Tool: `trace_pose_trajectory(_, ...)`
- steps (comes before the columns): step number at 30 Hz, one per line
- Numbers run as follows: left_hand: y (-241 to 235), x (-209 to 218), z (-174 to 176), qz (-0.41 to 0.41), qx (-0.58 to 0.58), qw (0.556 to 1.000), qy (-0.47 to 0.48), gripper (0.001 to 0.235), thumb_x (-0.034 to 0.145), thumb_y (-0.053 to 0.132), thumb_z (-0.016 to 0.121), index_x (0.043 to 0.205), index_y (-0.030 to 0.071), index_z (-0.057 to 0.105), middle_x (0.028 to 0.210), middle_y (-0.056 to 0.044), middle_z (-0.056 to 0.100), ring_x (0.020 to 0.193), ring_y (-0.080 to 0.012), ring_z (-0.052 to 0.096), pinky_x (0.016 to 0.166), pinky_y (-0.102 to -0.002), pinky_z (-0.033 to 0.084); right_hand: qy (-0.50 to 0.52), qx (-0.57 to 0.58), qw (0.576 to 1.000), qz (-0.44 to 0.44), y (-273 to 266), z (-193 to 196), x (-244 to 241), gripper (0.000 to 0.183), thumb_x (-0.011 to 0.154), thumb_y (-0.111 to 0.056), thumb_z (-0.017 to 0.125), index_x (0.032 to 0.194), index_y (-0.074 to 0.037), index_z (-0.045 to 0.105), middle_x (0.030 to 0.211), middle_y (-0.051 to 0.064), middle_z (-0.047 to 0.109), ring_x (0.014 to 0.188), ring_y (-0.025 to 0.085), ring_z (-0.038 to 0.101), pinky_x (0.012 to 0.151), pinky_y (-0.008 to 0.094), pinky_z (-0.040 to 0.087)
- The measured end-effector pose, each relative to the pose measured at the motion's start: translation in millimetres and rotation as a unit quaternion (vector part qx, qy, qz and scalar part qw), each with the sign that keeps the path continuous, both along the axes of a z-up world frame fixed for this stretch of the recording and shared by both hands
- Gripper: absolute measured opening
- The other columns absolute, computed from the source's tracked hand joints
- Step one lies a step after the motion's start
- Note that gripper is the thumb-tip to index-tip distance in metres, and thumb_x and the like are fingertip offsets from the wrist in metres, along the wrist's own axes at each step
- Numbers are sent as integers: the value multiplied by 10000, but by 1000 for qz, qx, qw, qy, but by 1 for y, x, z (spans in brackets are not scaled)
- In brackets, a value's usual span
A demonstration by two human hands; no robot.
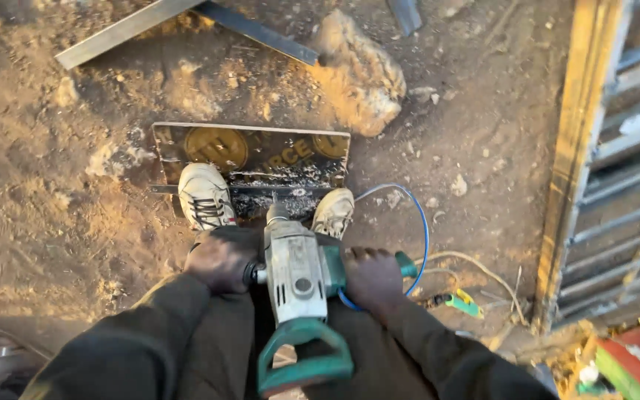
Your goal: The person stands over a metal bar laid on the ground and drills into it using a green and white rotary hammer drill, holding the tool with both hands while dust and debris accumulate on a board beneath the workpiece. They briefly pause to touch the drilled spot, then resume drilling.
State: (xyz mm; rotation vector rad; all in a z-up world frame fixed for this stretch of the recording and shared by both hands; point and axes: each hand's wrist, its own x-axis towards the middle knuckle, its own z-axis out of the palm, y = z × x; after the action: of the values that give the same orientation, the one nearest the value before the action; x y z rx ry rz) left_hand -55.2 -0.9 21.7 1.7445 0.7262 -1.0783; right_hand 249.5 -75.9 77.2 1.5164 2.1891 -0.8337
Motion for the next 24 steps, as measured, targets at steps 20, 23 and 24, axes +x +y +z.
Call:
trace_pose_trajectory(20, -54, -15, -77, 35, 79, 978, -191, 780, 417, 1010, 617, 954, 451, 709, 801, 110, 724, 765, -193, 746, 717, -360, 610, 18, -64, 998, 16, 5, -2, 15, 287, 782, -203, 582, 986, -60, 724, 888, 138, 756, 739, 362, 776, 642, 442, 620)
trace_pose_trajectory(23, -30, -18, -51, 12, -3, 994, -104, 676, 419, 945, 705, 896, 465, 699, 807, 191, 733, 818, -110, 748, 745, -302, 607, 34, -64, 997, 21, -59, -47, 26, 695, 569, -475, 683, 1090, -14, 680, 967, 187, 743, 805, 378, 772, 698, 425, 626)
trace_pose_trajectory(24, -22, -14, -45, 7, -15, 995, -98, 644, 463, 916, 725, 919, 464, 687, 827, 211, 736, 832, -85, 745, 759, -279, 602, 30, -67, 997, 33, -87, -73, 37, 1139, 363, -742, 777, 1194, 24, 641, 1032, 227, 731, 869, 382, 770, 761, 402, 632)
